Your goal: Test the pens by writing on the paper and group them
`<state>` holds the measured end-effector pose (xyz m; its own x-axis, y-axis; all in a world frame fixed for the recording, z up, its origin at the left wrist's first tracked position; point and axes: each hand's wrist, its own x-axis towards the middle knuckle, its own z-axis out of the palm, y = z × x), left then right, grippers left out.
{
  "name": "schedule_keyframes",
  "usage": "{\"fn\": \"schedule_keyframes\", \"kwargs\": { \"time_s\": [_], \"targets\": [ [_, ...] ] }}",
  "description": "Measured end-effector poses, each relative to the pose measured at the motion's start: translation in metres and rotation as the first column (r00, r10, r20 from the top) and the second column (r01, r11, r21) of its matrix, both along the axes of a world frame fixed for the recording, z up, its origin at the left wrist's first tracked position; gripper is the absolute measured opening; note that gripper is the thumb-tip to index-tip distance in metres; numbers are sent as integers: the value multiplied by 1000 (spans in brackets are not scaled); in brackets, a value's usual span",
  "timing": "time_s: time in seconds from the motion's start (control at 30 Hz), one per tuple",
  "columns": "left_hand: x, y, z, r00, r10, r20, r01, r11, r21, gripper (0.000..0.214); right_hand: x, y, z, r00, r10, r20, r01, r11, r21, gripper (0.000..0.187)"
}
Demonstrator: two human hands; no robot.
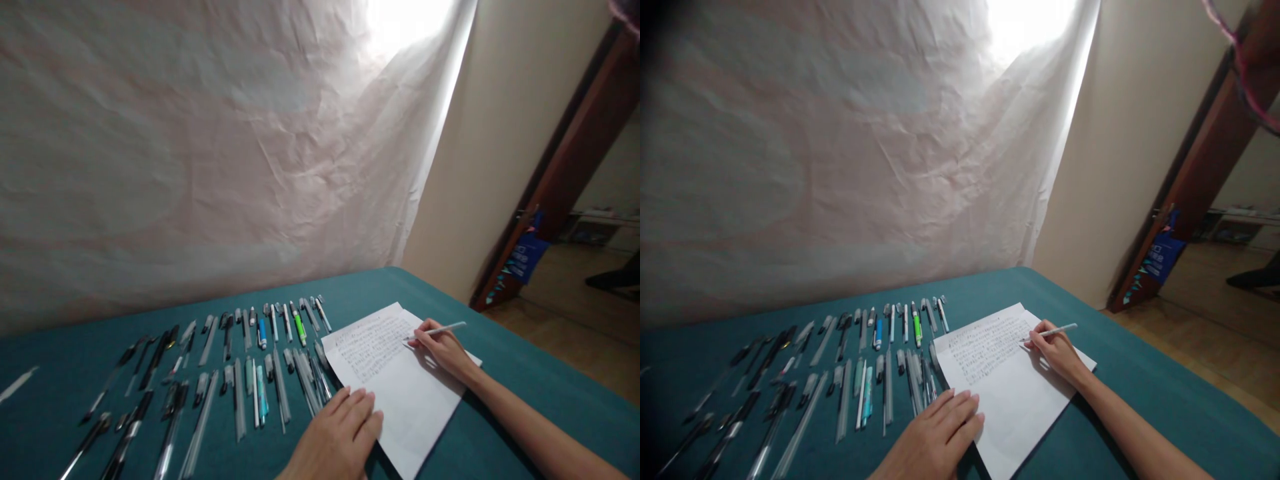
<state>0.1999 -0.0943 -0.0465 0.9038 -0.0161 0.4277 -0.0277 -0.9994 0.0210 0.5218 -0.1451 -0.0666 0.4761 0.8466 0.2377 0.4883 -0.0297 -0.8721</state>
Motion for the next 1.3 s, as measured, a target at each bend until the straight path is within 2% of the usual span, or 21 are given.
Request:
{"fn": "schedule_keyframes", "kwargs": {
  "time_s": [0.17, 0.3, 0.43, 1.3],
  "targets": [
    [-2, 3, 0, 998, 35, -54, -39, 997, -62, 41, 1, 2, -3, 1000, -10, 21, 10, 1000, 10, 28],
    [-2, 3, 2, 996, 26, -82, -35, 993, -115, 49, 2, 2, -4, 990, -21, 142, 19, 1000, 19, 27],
    [-4, 3, 7, 994, 34, -105, -46, 992, -115, 50, 3, 3, -4, 971, -36, 236, 31, 999, 23, 27],
    [-6, 4, 7, 994, 36, -105, -47, 993, -105, 57, 9, 4, -8, 970, -43, 240, 33, 998, 47, 26]
  ]
}}
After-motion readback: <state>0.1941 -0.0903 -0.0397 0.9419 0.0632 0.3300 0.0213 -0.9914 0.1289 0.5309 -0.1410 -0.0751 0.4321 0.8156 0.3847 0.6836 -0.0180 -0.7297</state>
